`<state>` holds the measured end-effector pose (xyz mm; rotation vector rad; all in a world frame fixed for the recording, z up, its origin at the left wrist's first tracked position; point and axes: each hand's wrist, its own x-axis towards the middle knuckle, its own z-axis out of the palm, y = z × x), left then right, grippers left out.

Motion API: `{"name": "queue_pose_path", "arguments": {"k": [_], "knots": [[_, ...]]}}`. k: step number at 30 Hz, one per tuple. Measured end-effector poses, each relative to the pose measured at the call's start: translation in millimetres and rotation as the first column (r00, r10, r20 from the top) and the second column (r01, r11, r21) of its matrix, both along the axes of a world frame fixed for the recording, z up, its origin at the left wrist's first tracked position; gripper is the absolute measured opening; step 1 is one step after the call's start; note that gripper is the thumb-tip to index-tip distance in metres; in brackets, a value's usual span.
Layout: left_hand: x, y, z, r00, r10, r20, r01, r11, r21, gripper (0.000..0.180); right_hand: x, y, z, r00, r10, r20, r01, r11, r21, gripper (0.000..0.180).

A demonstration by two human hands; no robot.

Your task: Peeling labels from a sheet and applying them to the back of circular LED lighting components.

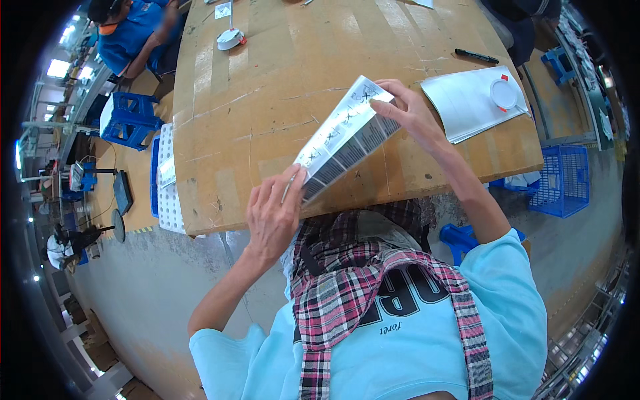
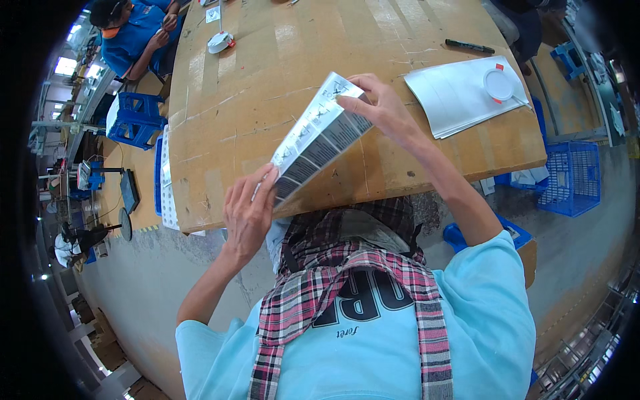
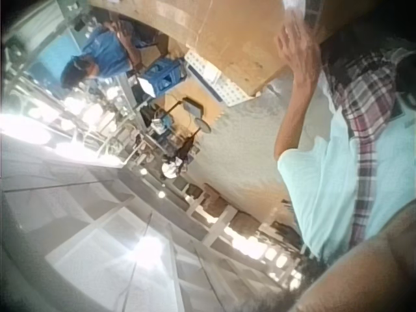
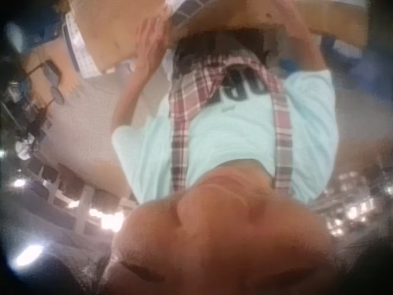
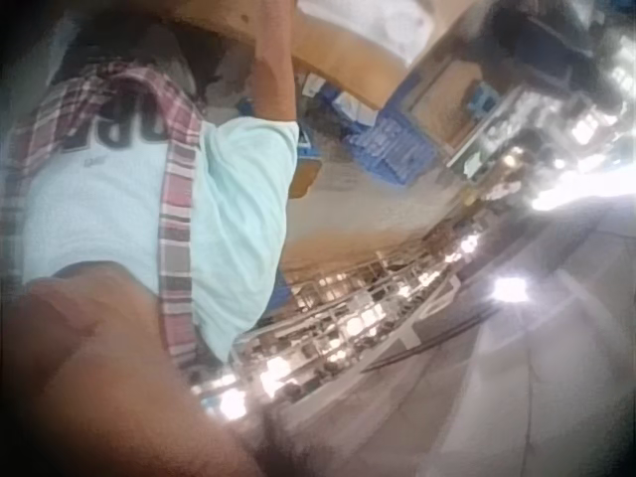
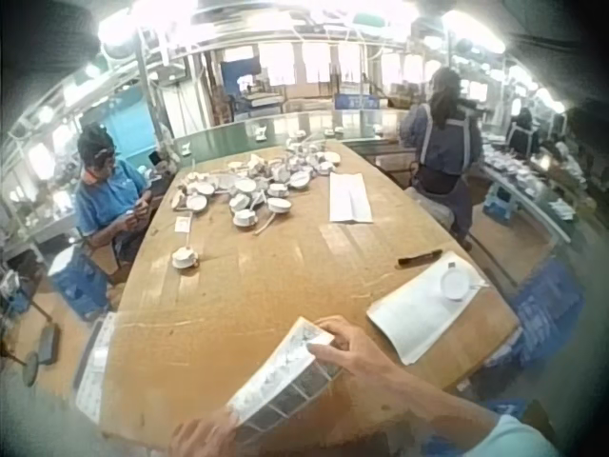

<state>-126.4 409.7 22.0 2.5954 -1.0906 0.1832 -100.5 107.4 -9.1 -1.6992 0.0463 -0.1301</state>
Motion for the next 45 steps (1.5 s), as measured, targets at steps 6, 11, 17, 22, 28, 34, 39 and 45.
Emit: {"name": "queue_pose_path", "arguments": {"k": [6, 11, 17, 22, 28, 34, 39, 45], "knots": [[7, -13, 20, 0.955, 0.021, -0.297, -0.098, 0.964, -0.248, 0.052, 22, -17, 28, 0.971, 0.195, -0.138, -0.211, 0.971, -0.112, 0.027], [70, -60, -10, 0.756, -0.044, -0.653, -0.366, 0.798, -0.478, 0.047, 67, -9, 40, 0.837, 0.534, -0.12, -0.545, 0.793, -0.273, 0.024], [104, -89, -48, 0.382, -0.381, -0.842, -0.509, 0.674, -0.535, 0.023, 121, -8, 26, 0.902, 0.403, -0.155, -0.421, 0.743, -0.52, 0.022], [120, -73, -53, 0.453, -0.23, -0.861, -0.395, 0.814, -0.426, 0.029, 134, 1, -2, 0.914, 0.402, -0.052, -0.37, 0.774, -0.514, 0.023], [152, -36, -40, 0.839, 0.096, -0.536, -0.329, 0.875, -0.357, 0.039, 135, 20, -24, 0.944, 0.33, 0.003, -0.286, 0.824, -0.488, 0.02], [261, -73, -32, 0.932, 0.039, -0.361, -0.227, 0.839, -0.494, 0.041, 124, 41, -38, 0.962, 0.162, 0.218, -0.053, 0.901, -0.431, 0.017], [379, -150, -48, 0.998, 0.063, -0.011, -0.062, 0.921, -0.385, 0.057, 122, 37, -43, 0.963, 0.112, 0.246, 0.005, 0.903, -0.43, 0.015], [536, -214, -65, 0.952, 0.253, 0.17, -0.219, 0.956, -0.197, 0.098, 127, 30, -50, 0.975, 0.066, 0.21, 0.01, 0.94, -0.34, 0.016]]}}
